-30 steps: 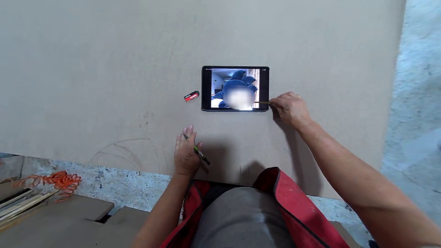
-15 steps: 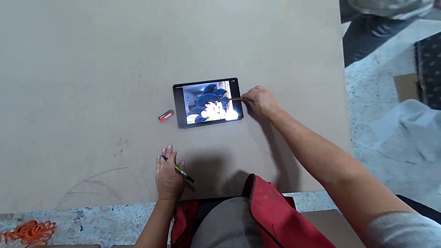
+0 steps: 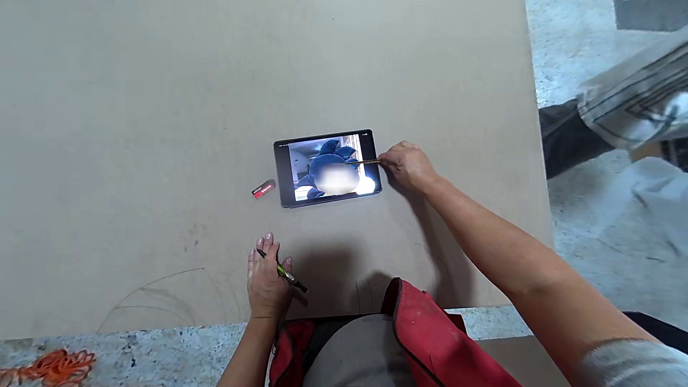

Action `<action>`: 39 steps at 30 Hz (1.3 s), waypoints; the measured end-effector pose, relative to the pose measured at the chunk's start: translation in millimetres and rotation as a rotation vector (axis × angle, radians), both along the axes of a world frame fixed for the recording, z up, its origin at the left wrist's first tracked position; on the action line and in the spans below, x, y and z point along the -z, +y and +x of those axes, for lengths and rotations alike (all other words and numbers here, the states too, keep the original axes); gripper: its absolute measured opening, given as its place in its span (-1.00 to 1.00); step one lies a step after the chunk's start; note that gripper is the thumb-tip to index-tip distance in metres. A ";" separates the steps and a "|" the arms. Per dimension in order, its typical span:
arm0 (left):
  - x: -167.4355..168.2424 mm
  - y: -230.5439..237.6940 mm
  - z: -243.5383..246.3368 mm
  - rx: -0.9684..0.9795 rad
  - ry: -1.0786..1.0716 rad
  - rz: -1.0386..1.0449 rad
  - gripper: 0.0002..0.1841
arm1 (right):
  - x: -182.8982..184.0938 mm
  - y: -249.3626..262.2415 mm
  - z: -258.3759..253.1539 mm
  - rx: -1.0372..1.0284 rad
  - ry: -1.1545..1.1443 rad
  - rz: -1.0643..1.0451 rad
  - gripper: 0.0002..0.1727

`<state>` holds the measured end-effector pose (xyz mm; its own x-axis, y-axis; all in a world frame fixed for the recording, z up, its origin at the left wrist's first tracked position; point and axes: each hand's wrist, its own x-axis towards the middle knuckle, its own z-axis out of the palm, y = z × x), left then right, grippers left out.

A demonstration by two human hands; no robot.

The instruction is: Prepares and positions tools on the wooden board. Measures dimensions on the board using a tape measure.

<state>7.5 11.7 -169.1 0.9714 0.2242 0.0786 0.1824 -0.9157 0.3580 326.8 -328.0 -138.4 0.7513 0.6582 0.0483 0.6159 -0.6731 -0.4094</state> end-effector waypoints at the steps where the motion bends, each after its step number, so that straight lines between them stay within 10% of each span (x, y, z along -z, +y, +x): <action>1: 0.7 0.2 -0.1 0.002 -0.010 -0.001 -0.41 | 0.2 0.5 0.0 0.001 -0.002 0.003 -0.71; 12: -21.7 -7.7 52.1 -0.084 0.119 -0.202 -0.45 | -15.4 -5.2 -80.9 0.638 0.291 0.148 -0.51; 18: -32.1 -40.5 98.0 -0.303 0.125 -0.404 -0.52 | -6.2 -6.7 -169.8 0.572 0.391 0.187 -0.62; 21: -33.2 -45.8 82.6 -0.109 0.176 -0.379 -0.47 | -2.1 -2.5 -185.6 0.520 0.331 0.199 -0.63; 25: -23.8 -34.5 58.4 0.336 0.236 -0.251 -0.55 | 0.9 7.7 -180.3 0.480 0.279 0.222 -0.65; 39: 0.7 -51.7 41.1 0.280 -0.022 -0.143 -0.55 | -4.2 32.6 -144.4 0.472 0.404 0.132 -0.58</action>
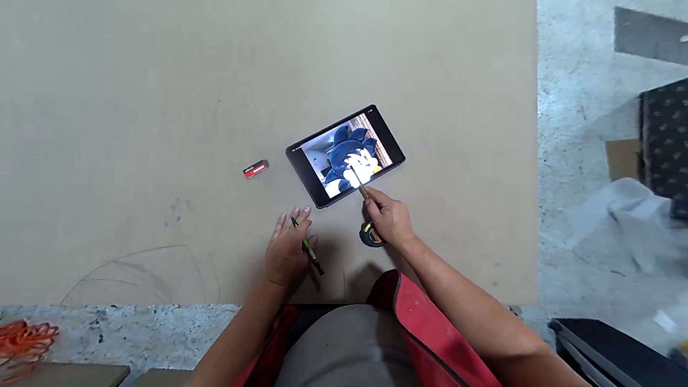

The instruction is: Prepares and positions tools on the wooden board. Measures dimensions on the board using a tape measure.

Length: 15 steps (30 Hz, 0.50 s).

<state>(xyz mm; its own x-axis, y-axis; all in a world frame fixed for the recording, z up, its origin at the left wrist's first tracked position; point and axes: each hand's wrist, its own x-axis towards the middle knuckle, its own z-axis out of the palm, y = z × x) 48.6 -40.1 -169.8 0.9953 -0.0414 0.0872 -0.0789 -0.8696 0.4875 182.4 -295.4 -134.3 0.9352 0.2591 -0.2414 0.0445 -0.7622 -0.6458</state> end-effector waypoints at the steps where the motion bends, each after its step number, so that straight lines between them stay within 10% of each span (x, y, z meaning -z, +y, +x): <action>1: -1.4 -0.1 0.1 -0.002 0.003 -0.008 -0.55 | 0.0 -1.0 1.3 -0.012 0.020 0.001 -0.56; 15: 0.1 0.9 1.0 0.005 0.018 0.015 -0.56 | -1.8 -6.2 5.5 -0.087 0.022 -0.063 -0.49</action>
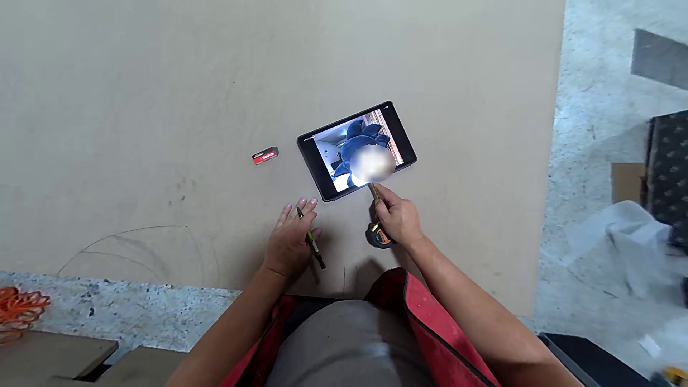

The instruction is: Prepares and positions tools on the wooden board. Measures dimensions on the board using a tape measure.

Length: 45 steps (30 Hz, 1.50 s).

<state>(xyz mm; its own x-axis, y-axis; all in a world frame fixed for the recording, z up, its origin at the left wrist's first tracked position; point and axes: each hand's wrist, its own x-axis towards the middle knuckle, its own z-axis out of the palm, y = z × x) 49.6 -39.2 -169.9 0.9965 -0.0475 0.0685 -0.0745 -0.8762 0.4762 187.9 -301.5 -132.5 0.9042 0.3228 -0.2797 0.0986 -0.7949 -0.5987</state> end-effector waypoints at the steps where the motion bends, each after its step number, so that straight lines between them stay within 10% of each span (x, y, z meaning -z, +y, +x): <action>1: -0.7 0.1 0.2 0.001 0.004 0.004 -0.56 | 0.5 0.0 0.0 0.002 0.000 0.003 -0.49; 45: 2.6 0.1 1.1 0.006 -0.023 -0.002 -0.56 | 0.3 9.6 -4.1 0.013 -0.081 -0.092 -0.48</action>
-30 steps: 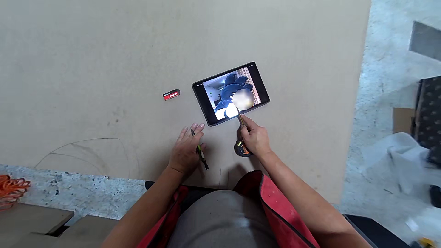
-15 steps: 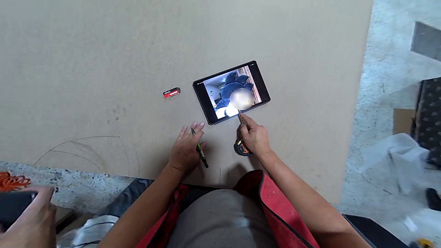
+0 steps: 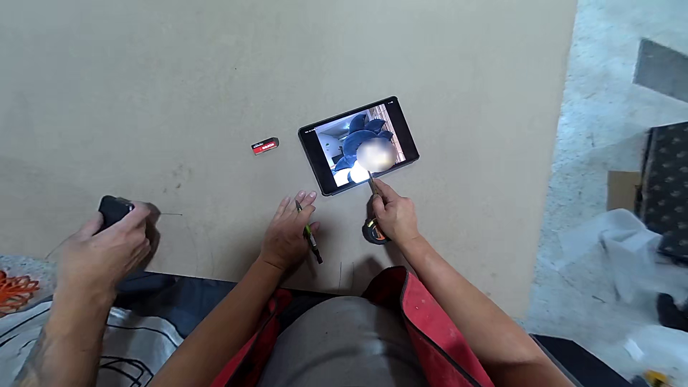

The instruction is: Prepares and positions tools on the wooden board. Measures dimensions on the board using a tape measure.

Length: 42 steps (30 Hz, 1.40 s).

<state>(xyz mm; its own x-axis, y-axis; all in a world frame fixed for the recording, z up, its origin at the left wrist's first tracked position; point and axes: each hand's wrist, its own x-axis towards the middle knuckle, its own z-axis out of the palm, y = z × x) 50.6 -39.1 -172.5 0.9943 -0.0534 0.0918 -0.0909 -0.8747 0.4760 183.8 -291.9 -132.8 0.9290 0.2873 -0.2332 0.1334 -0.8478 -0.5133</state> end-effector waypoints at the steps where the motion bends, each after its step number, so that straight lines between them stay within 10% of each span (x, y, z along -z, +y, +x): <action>1: -0.9 -0.3 -0.9 -0.002 0.000 -0.003 -0.56 | 0.3 -0.2 -1.0 0.000 -0.003 0.003 -0.48; 42: 0.6 0.1 -2.1 0.000 -0.009 0.018 -0.56 | 1.9 1.0 -1.0 0.009 0.003 -0.017 -0.50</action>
<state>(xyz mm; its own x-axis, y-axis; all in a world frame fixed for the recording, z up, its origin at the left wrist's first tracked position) 48.6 -39.0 -173.2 0.9935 -0.0547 0.0997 -0.0947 -0.8831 0.4596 182.8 -291.0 -134.7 0.9306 0.2752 -0.2412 0.1242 -0.8576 -0.4991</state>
